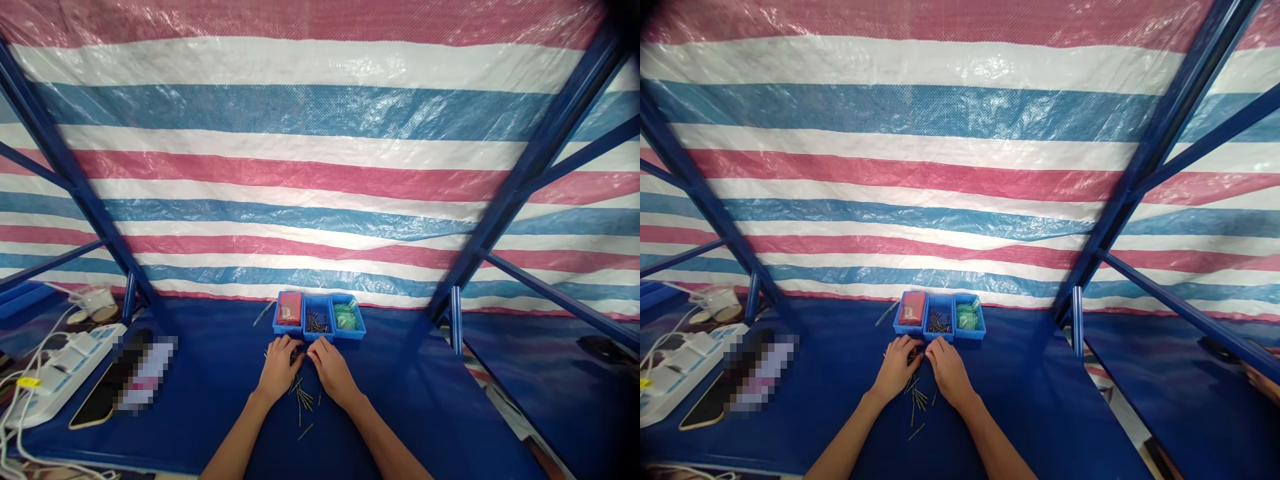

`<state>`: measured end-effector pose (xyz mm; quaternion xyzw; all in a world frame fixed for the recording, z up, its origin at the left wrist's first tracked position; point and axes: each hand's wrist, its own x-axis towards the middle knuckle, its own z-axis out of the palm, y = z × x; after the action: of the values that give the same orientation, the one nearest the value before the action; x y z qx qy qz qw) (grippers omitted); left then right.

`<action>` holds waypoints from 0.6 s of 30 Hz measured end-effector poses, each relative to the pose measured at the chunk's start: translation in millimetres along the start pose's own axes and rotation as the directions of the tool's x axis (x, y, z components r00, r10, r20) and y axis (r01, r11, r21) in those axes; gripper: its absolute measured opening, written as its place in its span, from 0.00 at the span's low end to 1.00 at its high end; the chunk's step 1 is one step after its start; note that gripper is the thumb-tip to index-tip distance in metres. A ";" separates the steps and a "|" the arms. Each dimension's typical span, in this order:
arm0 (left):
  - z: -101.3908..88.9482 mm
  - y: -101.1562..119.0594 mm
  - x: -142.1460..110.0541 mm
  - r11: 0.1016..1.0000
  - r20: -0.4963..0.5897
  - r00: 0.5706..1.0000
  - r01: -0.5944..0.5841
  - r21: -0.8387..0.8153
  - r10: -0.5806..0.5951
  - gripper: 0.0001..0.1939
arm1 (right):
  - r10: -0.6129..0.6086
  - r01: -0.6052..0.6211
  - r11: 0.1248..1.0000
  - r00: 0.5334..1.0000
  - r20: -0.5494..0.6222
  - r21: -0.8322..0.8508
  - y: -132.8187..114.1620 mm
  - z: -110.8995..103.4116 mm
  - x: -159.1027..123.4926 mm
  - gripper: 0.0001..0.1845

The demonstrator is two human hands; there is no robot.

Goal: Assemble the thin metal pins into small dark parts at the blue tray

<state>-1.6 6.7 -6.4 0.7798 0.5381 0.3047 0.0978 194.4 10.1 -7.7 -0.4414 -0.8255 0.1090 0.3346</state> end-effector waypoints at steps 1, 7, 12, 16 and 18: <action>-0.3 0.2 0.0 1.000 0.002 1.000 0.000 -0.001 0.000 0.11 | -0.002 0.002 1.000 1.000 -0.002 -0.004 0.6 0.5 -0.1 0.12; -0.9 0.5 0.2 1.000 0.000 1.000 0.001 0.004 -0.001 0.11 | -0.022 0.022 0.999 1.000 -0.002 -0.045 1.7 1.0 -0.3 0.13; 0.0 -0.7 -0.1 1.000 -0.010 1.000 -0.008 0.018 0.008 0.11 | 0.001 -0.001 0.998 1.000 0.005 -0.059 1.3 2.0 0.0 0.12; -0.1 -0.6 0.1 1.000 -0.008 1.000 -0.006 0.018 0.006 0.11 | 0.019 -0.020 0.998 1.000 -0.003 -0.055 2.2 4.6 -0.6 0.11; -0.3 -0.5 0.2 1.000 -0.006 1.000 -0.011 0.025 0.011 0.11 | 0.010 -0.009 0.998 1.000 0.010 -0.060 2.5 5.1 -0.7 0.12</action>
<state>-2.1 7.1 -6.3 0.7829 0.5380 0.3008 0.0846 193.0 11.6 -13.0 -0.4547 -0.8279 0.0877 0.3165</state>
